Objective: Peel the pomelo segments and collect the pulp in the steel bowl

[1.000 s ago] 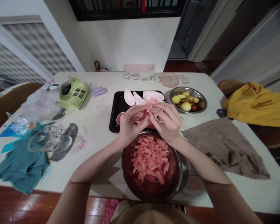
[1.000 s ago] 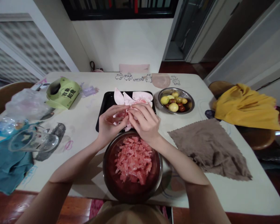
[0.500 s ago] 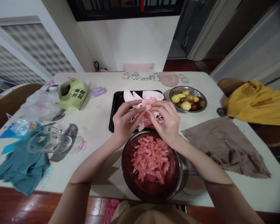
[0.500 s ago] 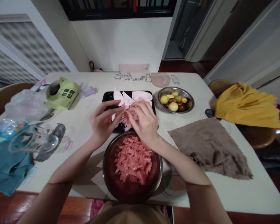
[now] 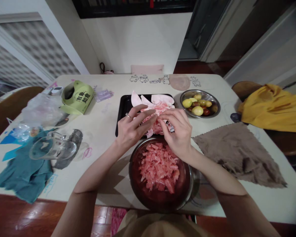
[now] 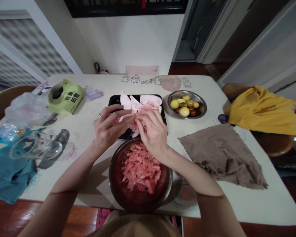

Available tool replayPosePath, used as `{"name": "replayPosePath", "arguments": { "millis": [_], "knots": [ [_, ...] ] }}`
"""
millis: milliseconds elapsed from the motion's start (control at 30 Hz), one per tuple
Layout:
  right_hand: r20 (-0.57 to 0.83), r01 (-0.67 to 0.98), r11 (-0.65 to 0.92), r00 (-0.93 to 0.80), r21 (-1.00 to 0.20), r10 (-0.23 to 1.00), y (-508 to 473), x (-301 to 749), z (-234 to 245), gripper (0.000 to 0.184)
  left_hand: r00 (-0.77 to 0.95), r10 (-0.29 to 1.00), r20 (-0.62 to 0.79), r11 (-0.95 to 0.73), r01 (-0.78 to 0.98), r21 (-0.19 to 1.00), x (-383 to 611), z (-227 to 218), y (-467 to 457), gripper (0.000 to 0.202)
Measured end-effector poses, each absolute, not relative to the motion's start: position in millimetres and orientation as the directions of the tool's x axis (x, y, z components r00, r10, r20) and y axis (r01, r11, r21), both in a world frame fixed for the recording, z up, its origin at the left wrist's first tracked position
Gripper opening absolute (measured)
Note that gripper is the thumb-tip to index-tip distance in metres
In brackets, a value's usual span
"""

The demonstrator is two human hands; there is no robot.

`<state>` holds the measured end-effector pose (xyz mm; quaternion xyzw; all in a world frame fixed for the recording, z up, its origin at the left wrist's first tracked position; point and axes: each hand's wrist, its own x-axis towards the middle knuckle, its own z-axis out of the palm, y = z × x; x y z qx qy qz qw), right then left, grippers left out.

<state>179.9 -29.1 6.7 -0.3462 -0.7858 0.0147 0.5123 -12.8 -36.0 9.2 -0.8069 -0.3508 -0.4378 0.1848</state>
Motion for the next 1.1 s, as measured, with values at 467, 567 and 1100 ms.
{"name": "replayPosePath", "arguments": {
  "millis": [467, 567, 1100],
  "knots": [
    [0.758, 0.467, 0.747, -0.216, -0.473, 0.615, -32, 180, 12, 0.011, 0.313, 0.497, 0.810, -0.713, 0.679, 0.175, -13, 18, -34, 0.023],
    [0.752, 0.460, 0.741, -0.208, -0.489, 0.626, -31, 180, 13, 0.011, 0.293, 0.548, 0.783, -0.730, 0.626, 0.276, -13, 16, -32, 0.024],
    [0.824, 0.467, 0.809, -0.251, -0.356, 0.508, -33, 181, 13, 0.014, 0.152, 0.455, 0.878, -0.693, 0.680, 0.241, 1, 10, -35, 0.005]
  ]
}}
